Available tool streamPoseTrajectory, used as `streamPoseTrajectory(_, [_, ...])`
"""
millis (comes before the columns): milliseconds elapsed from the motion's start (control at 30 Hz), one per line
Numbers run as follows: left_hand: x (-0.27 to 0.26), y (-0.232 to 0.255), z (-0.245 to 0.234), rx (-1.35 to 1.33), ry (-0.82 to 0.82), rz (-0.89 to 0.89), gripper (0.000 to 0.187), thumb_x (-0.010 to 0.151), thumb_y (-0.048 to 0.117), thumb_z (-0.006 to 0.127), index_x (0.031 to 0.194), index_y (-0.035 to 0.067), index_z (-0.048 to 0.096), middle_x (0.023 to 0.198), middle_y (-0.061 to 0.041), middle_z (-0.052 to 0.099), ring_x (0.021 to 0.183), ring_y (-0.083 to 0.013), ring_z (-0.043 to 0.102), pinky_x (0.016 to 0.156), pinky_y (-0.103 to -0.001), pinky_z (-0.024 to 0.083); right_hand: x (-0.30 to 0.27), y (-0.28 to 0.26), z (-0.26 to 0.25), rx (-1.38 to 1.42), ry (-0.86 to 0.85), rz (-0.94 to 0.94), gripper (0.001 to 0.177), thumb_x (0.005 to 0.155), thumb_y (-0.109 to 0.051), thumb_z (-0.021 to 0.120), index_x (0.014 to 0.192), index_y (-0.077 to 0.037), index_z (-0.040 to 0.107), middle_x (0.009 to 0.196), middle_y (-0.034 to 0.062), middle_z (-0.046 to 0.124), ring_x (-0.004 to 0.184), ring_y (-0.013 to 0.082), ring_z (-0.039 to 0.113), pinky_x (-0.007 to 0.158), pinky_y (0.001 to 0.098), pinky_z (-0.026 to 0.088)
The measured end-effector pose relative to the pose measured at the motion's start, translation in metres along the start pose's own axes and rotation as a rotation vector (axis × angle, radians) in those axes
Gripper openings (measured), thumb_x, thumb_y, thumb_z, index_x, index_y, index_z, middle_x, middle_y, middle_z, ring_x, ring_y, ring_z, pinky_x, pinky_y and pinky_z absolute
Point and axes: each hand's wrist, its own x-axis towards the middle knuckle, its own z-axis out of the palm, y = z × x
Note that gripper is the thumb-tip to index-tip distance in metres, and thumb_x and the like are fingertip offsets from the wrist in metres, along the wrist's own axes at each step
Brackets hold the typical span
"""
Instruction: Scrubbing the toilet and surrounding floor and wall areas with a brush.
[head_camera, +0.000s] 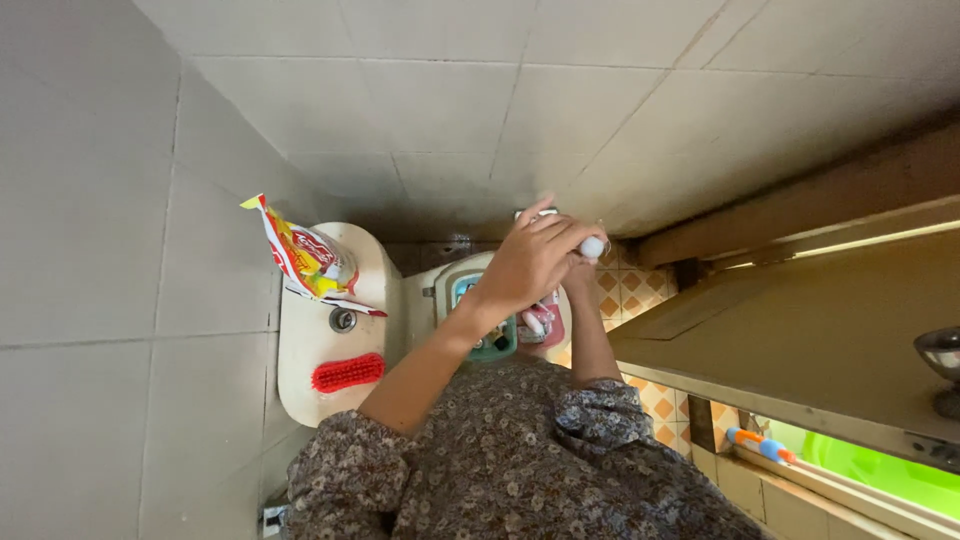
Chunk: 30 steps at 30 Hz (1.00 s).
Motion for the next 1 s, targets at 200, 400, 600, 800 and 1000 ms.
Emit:
streamPoseTrajectory(200, [-0.044, -0.056, 0.046, 0.078, 0.002, -0.03, 0.036, 0.092, 0.014, 0.073, 0.126, 0.012, 0.062, 0.121, -0.015, 0.07, 0.122, -0.0316, 0.065, 0.122, -0.053, 0.033, -0.013, 0.037, 0.017, 0.061, -0.065, 0.019, 0.048, 0.082, -0.035, 0.077, 0.124, -0.015, 0.068, 0.126, 0.007, 0.071, 0.116, 0.0219, 0.067, 0.103, 0.041, 0.047])
streamPoseTrajectory(400, [-0.049, -0.062, 0.048, -0.026, -0.066, -0.209, 0.037, 0.091, 0.004, 0.068, 0.126, 0.016, 0.063, 0.126, -0.006, 0.074, 0.125, -0.0269, 0.066, 0.12, -0.057, 0.034, -0.04, 0.162, 0.065, 0.12, -0.139, 0.014, 0.049, 0.079, -0.035, 0.078, 0.123, -0.016, 0.069, 0.127, 0.0065, 0.071, 0.114, 0.0205, 0.069, 0.099, 0.0383, 0.051])
streamPoseTrajectory(600, [-0.017, -0.024, 0.011, 0.013, -0.024, -0.186, 0.037, 0.091, 0.01, 0.072, 0.126, 0.018, 0.065, 0.121, -0.004, 0.072, 0.119, -0.0233, 0.068, 0.123, -0.057, 0.028, -0.034, 0.119, 0.036, -0.29, 0.166, 0.117, 0.067, 0.083, -0.048, 0.081, 0.132, -0.01, 0.057, 0.127, 0.0108, 0.062, 0.135, 0.0299, 0.042, 0.123, 0.0521, 0.015])
streamPoseTrajectory(800, [0.02, 0.035, -0.018, -0.004, -0.072, -0.099, 0.035, 0.095, 0.006, 0.072, 0.126, 0.02, 0.065, 0.125, 0.001, 0.074, 0.118, -0.019, 0.069, 0.132, -0.051, 0.028, -0.022, 0.067, -0.003, -0.431, 0.05, -0.013, 0.042, 0.095, -0.036, 0.067, 0.132, -0.015, 0.064, 0.129, 0.0018, 0.068, 0.137, 0.0222, 0.05, 0.128, 0.0541, 0.006])
streamPoseTrajectory(1000, [0.042, 0.056, -0.013, 0.057, -0.067, 0.083, 0.043, 0.084, 0.016, 0.08, 0.125, 0.017, 0.065, 0.115, 0.001, 0.072, 0.121, -0.0205, 0.064, 0.127, -0.05, 0.027, -0.027, 0.072, -0.025, -0.493, 0.057, -0.065, 0.044, 0.092, -0.036, 0.068, 0.13, -0.016, 0.064, 0.129, 0.0019, 0.068, 0.134, 0.0235, 0.05, 0.126, 0.0537, 0.01])
